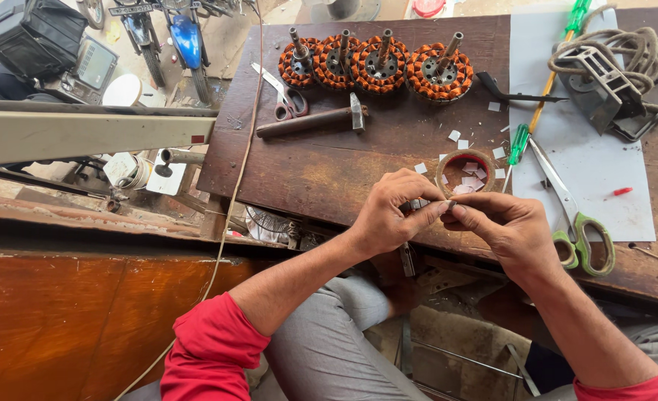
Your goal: The person inserts small white insulating paper pieces into the slots of a copper-wound motor stator. They use a green-handled screwdriver to press the paper into place and rotate the stator to access different slots. The person repeats this process for multiple slots on the stator.
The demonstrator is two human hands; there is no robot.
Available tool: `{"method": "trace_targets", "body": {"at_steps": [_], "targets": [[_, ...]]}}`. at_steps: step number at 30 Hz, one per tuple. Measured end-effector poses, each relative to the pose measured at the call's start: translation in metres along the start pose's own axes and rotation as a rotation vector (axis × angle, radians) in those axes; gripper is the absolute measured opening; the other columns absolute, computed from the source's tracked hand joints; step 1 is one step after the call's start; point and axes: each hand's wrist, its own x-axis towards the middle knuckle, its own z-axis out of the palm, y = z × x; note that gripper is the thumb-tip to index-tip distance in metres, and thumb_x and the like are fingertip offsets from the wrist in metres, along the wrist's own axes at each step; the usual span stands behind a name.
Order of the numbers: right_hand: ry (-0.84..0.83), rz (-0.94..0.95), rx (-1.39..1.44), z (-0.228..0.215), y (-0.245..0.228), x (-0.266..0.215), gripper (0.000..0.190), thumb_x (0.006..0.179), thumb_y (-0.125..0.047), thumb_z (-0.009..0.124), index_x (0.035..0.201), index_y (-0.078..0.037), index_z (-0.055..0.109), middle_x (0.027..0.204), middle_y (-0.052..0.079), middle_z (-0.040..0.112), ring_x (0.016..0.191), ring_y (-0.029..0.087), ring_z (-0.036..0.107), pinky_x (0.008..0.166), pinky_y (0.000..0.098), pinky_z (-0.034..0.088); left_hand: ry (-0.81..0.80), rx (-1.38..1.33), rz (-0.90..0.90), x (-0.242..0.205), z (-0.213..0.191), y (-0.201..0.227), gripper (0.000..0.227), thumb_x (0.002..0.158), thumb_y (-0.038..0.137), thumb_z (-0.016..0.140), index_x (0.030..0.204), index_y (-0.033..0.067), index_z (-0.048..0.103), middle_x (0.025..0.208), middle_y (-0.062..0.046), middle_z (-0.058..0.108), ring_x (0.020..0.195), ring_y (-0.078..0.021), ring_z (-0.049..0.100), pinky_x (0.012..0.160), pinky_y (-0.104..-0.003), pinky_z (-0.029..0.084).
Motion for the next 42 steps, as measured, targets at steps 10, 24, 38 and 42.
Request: {"method": "trace_targets", "body": {"at_steps": [10, 24, 38, 42], "targets": [[-0.012, -0.022, 0.084, -0.001, 0.006, 0.001, 0.023, 0.095, -0.005, 0.071, 0.114, 0.008, 0.073, 0.097, 0.015, 0.077, 0.087, 0.020, 0.076, 0.080, 0.0313, 0.063, -0.017, 0.035, 0.020, -0.001, 0.001, 0.000, 0.008, 0.094, 0.019, 0.077, 0.099, 0.0125, 0.075, 0.099, 0.002, 0.076, 0.103, -0.0179, 0.068, 0.098, -0.035, 0.047], [0.135, -0.181, -0.139, 0.027, -0.013, -0.015, 0.024, 0.096, -0.003, 0.069, 0.119, 0.003, 0.073, 0.101, 0.011, 0.079, 0.092, 0.014, 0.076, 0.082, 0.0239, 0.062, 0.099, 0.106, 0.061, -0.007, 0.009, -0.004, 0.011, 0.090, 0.016, 0.081, 0.100, 0.0125, 0.076, 0.101, 0.000, 0.076, 0.104, -0.0174, 0.069, 0.099, -0.034, 0.047], [0.268, -0.467, -0.606, 0.021, -0.004, -0.017, 0.019, 0.096, -0.005, 0.077, 0.114, -0.004, 0.073, 0.106, 0.008, 0.078, 0.096, 0.014, 0.077, 0.085, 0.0275, 0.062, 0.022, 0.398, -0.119, -0.024, -0.026, 0.004, 0.069, 0.067, 0.021, 0.090, 0.125, -0.0034, 0.062, 0.114, -0.019, 0.066, 0.107, -0.0356, 0.063, 0.093, -0.042, 0.042], [0.232, -0.775, -0.775, 0.030, 0.010, -0.019, 0.020, 0.090, -0.001, 0.080, 0.108, -0.005, 0.073, 0.109, 0.012, 0.074, 0.099, 0.025, 0.075, 0.085, 0.0340, 0.061, 0.001, 0.178, -0.209, -0.038, -0.021, -0.013, 0.038, 0.082, 0.012, 0.084, 0.116, 0.0055, 0.070, 0.110, -0.010, 0.074, 0.103, -0.0282, 0.070, 0.093, -0.035, 0.054]]}}
